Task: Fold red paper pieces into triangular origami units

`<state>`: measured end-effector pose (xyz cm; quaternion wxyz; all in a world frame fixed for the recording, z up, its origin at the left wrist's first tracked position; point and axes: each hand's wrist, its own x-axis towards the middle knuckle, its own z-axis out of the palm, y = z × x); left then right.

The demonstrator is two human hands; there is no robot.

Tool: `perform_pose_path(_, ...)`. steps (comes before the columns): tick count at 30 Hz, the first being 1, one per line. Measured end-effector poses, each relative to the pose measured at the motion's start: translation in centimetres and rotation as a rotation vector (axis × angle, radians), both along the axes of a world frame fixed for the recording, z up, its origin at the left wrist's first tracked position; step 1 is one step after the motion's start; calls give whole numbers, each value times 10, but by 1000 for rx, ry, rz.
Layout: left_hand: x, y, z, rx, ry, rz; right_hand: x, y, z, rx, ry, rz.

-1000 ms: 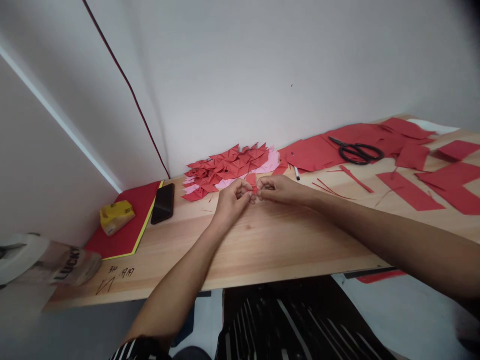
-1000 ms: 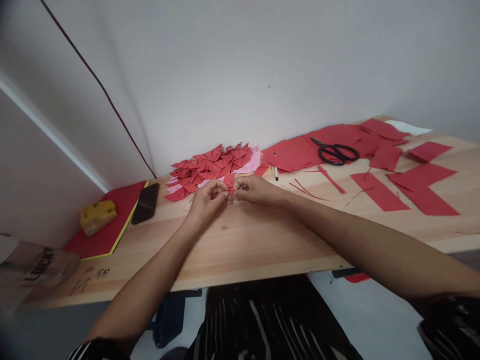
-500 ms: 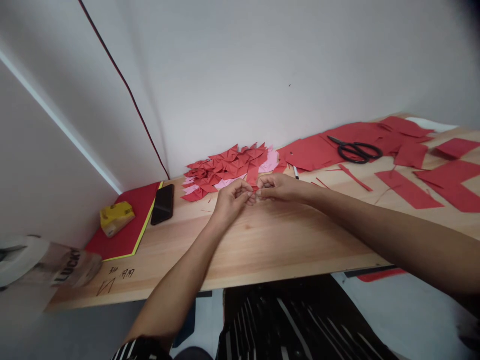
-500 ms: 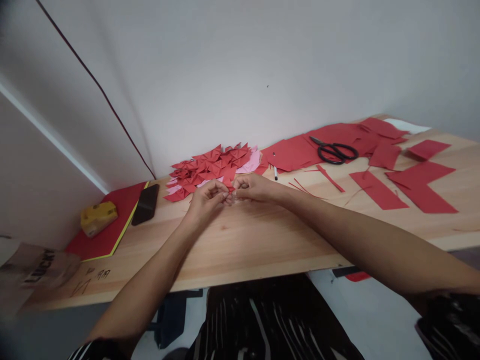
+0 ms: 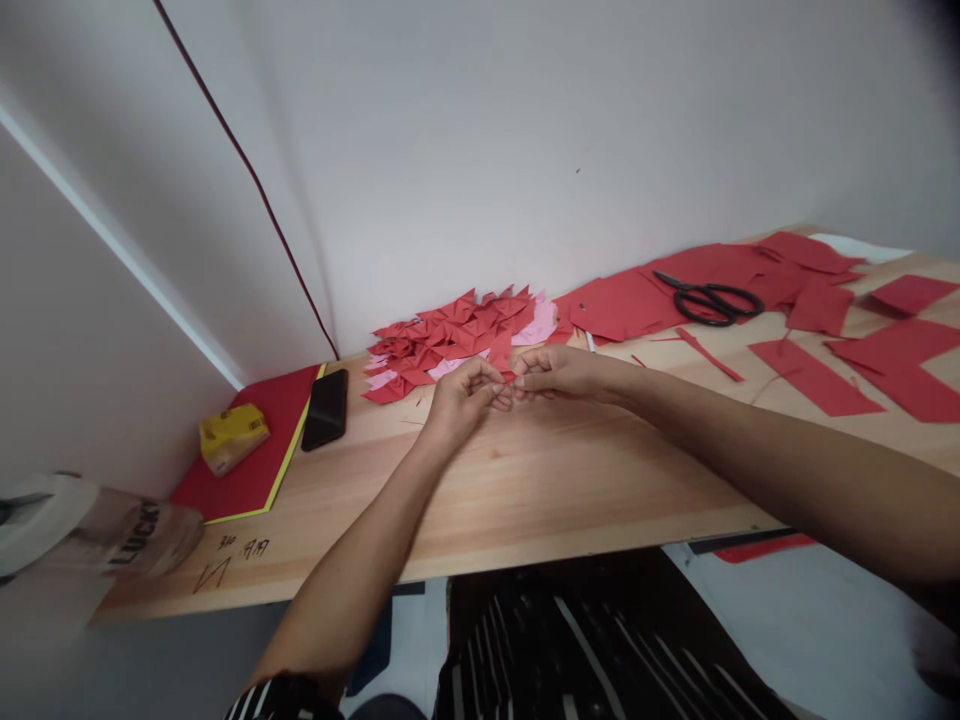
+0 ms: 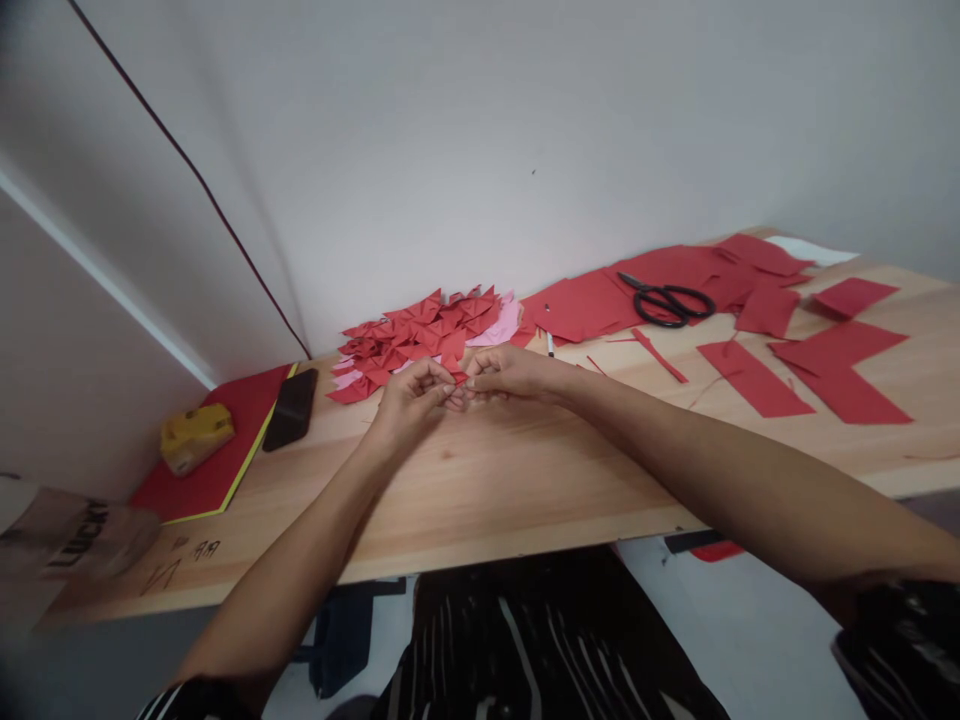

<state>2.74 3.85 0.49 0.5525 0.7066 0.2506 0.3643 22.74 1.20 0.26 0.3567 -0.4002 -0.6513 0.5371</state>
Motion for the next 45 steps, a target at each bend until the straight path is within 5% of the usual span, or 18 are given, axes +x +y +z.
perform_pose_path(24,0,-4,-2,142,67,45,0,2,2,-69,37,2)
perform_pose_path(45,0,-2,-4,84,69,33,-4,3,-3,-8,-36,-122)
